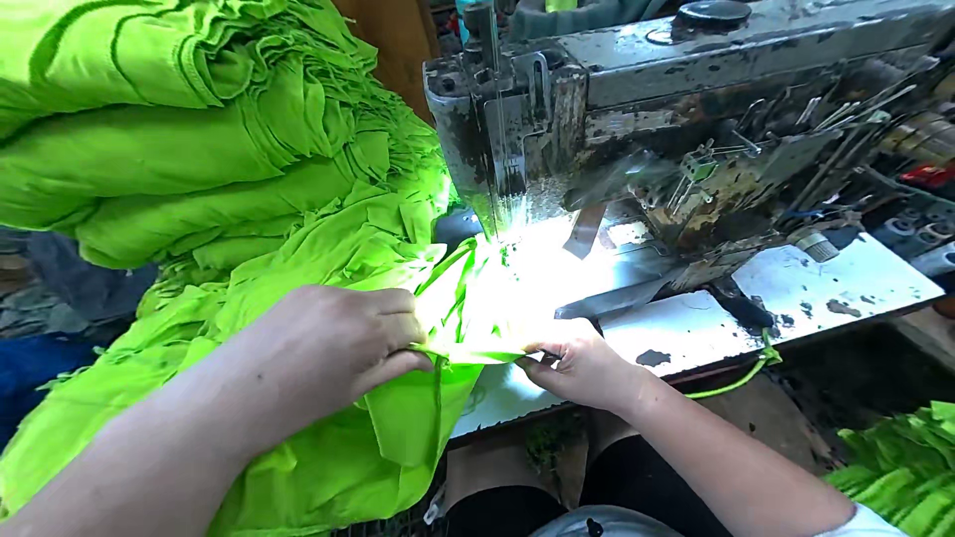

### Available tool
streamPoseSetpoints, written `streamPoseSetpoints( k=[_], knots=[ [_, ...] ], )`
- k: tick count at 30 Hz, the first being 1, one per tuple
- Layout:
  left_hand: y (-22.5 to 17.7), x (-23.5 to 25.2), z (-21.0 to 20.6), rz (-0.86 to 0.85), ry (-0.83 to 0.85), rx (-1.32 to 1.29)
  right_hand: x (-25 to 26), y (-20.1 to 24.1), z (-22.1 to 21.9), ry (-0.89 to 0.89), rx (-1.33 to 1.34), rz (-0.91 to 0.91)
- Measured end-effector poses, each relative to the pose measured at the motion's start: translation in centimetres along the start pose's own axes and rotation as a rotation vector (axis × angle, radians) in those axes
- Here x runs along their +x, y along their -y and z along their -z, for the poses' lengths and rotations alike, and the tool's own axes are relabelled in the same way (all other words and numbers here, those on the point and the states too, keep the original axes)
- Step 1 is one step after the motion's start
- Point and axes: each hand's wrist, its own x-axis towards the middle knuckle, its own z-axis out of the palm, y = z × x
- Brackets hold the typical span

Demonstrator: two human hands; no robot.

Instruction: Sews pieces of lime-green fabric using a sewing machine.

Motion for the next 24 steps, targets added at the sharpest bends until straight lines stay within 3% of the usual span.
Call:
streamPoseSetpoints(
  k=[6, 11, 13, 19, 24],
  knots=[
    [1.1, -0.4, -1.0, 0.126, -0.050, 0.015, 0.7, -0.3, -0.3, -0.008, -0.026, -0.005],
    [-0.1, 0.1, -3.3, 0.273, -0.187, -0.284, 1.0, -0.4, 0.2, 0.020, 0.092, -0.110],
    [-0.8, 0.5, -4.0, 0.223, -0.201, -0.279, 1.2, 0.0, 0.6, 0.043, 0.146, -0.166],
    [-3.3, 1.8, -3.5, -0.232, -0.265, 0.204, 1.7, 0.6, 1.3, 0.113, 0.257, -0.316],
    [-1.7, 2.3, -2.5, -0.171, -0.152, 0.190, 1.6, 0.7, 1.4, 0.178, 0.220, -0.323]
  ],
)
